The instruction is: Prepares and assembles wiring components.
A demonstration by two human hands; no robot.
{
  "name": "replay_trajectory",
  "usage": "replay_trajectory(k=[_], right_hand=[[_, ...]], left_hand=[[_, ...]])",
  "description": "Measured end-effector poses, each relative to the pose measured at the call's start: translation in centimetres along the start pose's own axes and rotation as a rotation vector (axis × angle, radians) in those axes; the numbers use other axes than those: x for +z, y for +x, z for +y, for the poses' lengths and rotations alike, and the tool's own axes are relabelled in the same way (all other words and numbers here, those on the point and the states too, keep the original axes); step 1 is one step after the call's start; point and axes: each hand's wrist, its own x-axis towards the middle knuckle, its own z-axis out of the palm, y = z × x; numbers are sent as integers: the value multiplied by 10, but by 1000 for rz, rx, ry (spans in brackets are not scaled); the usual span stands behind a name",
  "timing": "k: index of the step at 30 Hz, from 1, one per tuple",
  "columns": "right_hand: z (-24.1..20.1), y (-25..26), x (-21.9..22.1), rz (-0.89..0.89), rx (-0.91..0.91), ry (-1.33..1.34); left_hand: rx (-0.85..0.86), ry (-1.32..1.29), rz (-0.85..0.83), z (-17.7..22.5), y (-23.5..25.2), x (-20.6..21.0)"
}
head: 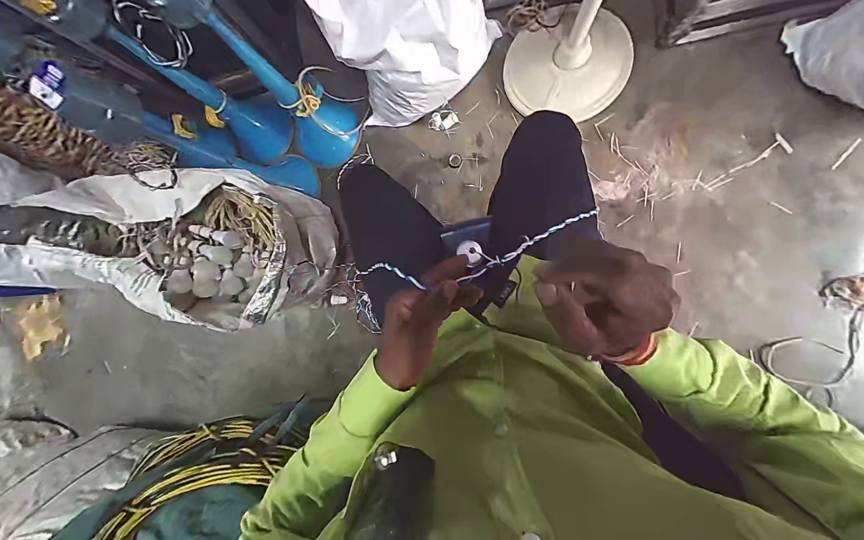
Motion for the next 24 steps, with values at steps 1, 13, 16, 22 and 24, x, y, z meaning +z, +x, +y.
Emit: replay_trajectory(k=[1, 13, 16, 22, 24], right_hand=[[-3, -9, 1, -3, -11, 0], [12, -60, 10, -55, 216, -100], [14, -51, 6, -92, 50, -122], [11, -38, -2, -148, 47, -18], [6, -34, -1, -227, 140, -74]], left_hand=[[12, -21, 13, -3, -5, 1], [-73, -200, -49, -6, -10, 0], [-46, -144, -28, -5, -8, -1], [231, 353, -59, -5, -7, -6], [311, 511, -44, -4, -9, -7]])
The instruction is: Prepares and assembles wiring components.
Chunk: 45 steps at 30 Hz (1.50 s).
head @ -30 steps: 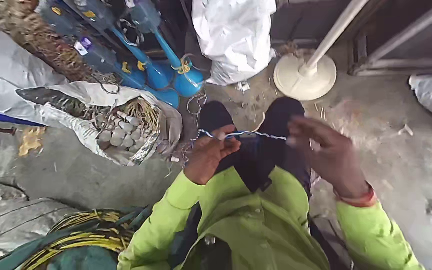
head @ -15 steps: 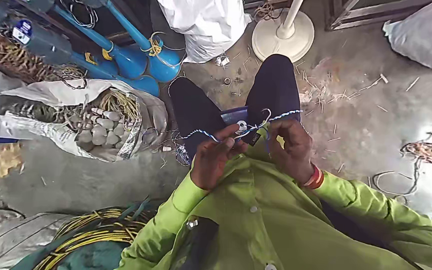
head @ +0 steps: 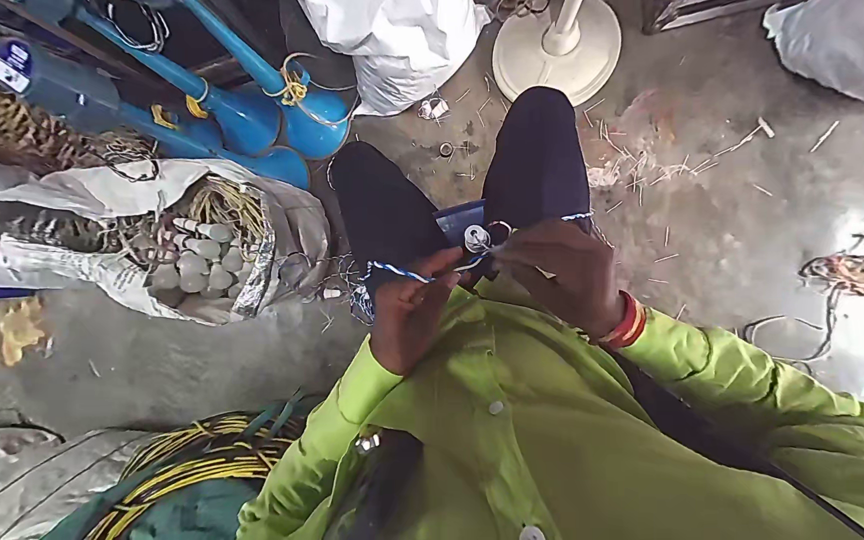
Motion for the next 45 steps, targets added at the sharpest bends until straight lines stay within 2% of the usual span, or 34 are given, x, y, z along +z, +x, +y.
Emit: replay_trajectory(k=[4, 7, 9, 11, 12, 13, 15, 16, 17, 19, 20, 23, 25, 28, 32, 38, 40, 45], right_hand=[[4, 0, 9, -187, 100, -5], [3, 1, 8, -209, 154, 85], [1, 3, 8, -166, 189, 87], [2, 7, 7, -126, 164, 13], [3, 8, 7, -109, 122, -43], [7, 9, 7, -100, 61, -93], [14, 10, 6, -115, -61, -138], [14, 8, 6, -129, -100, -135], [15, 9, 6, -137, -128, -131], [17, 12, 7, -134, -149, -125], [18, 13, 8, -133, -145, -123], [23, 15, 7, -132, -126, -146], [24, 17, 4, -146, -91, -132], [21, 18, 5, -193, -7, -95], [19, 14, 10, -244, 120, 49], [10, 14, 15, -347, 447, 96], [11, 19, 10, -393, 528, 145], [18, 17, 3, -290, 485, 357]], left_hand=[[154, 202, 26, -5, 1, -2], [196, 210, 36, -9, 1, -3], [94, 231, 38, -11, -2, -5], [-138, 246, -12, -6, -8, -13], [-193, 227, -37, -1, -12, -19], [-161, 204, 7, 5, -13, -25], [80, 243, 146, 17, -7, -33], [168, 324, 172, 22, -2, -36], [194, 417, 117, 24, 7, -39], [83, 455, -82, 16, 27, -37], [-14, 333, -170, 6, 32, -33], [-304, -297, -364, -14, 38, -22], [-481, -520, -331, -15, 33, -15], [-695, -635, -222, -20, 21, -10], [-771, -572, -118, -23, 9, -9], [-671, -274, -25, -23, 3, -3], [-709, -340, 8, -26, 3, -1], [-820, -581, 72, -28, 5, -2]])
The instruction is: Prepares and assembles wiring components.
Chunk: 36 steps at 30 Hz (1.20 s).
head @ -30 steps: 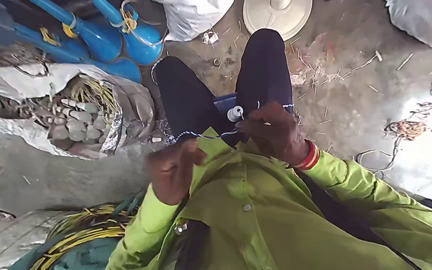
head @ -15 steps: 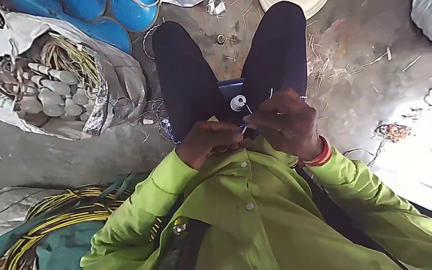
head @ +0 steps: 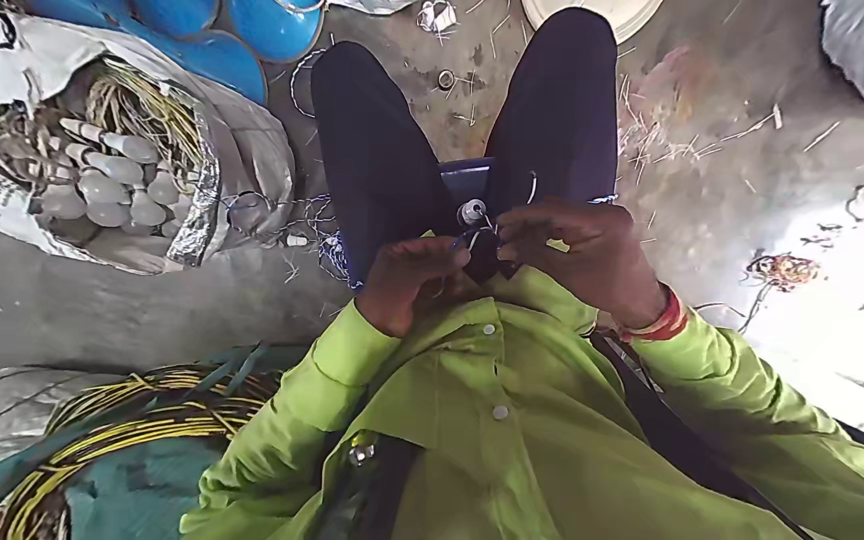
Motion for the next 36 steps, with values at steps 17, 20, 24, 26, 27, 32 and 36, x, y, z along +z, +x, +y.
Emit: replay_trajectory(k=[17, 20, 24, 26, 27, 32, 36], right_hand=[[-10, -4, 18, 56, -93, -274], [-3, -2, 20, 83, -114, -259], [5, 0, 23, 117, -152, -219], [5, 0, 23, 122, -156, -220], [5, 0, 23, 126, -158, -221], [6, -1, 23, 131, -151, -179], [6, 0, 23, 112, -105, -109]], left_hand=[[120, 117, -40, -1, -8, 3], [117, 126, -34, 1, -9, 5], [134, 123, -47, -2, -9, 3], [147, 163, -43, -1, -10, 3], [168, 191, -36, 0, -10, 4], [469, 464, 55, -4, -8, 10], [711, 638, 89, -5, -4, 12]])
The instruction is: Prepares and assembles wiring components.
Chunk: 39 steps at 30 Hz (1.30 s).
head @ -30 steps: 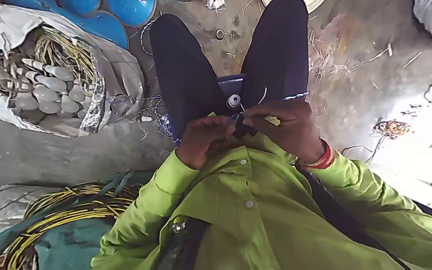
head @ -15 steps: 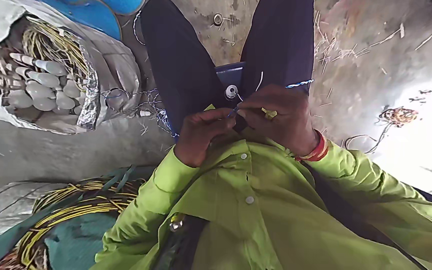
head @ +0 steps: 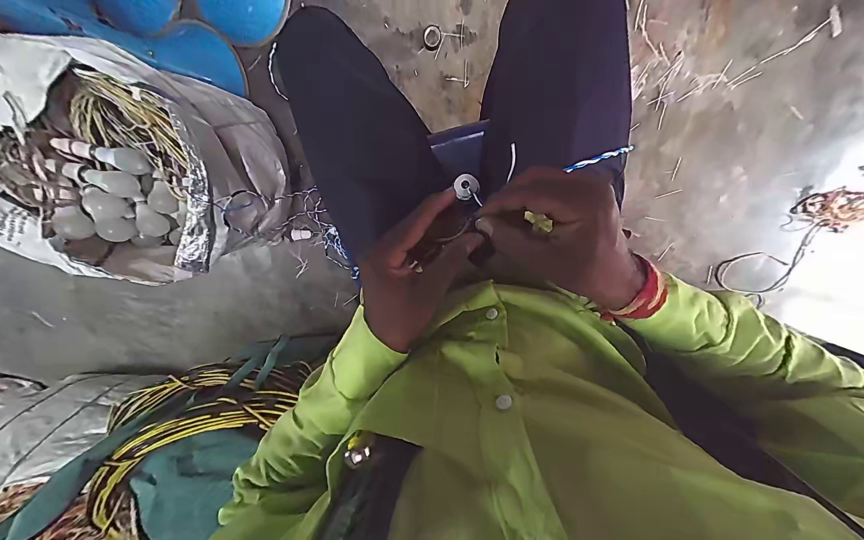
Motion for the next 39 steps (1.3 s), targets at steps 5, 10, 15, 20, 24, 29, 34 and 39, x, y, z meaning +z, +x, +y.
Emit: replay_trajectory(k=[5, 10, 15, 20, 24, 29, 34, 39], right_hand=[[-1, -1, 0, -20, 8, 9], [-1, 1, 0, -84, 11, 62], [1, -2, 8, -49, -109, -64], [2, -6, 11, 5, -206, -173], [4, -10, 12, 16, -281, -187], [5, -12, 13, 36, -299, -208], [7, -10, 10, 37, -181, -182], [4, -8, 8, 55, -68, -98]], left_hand=[[101, 94, 33, -3, 1, 1], [-20, -64, 42, -3, -3, 4], [-116, -111, 51, -3, -6, 14], [-140, -74, 30, -3, -6, 17], [-184, -28, 38, -5, -4, 15], [-164, -89, 118, -7, 1, 19], [-212, -268, 10, -9, 1, 5], [-361, -280, -200, -4, -2, -15]])
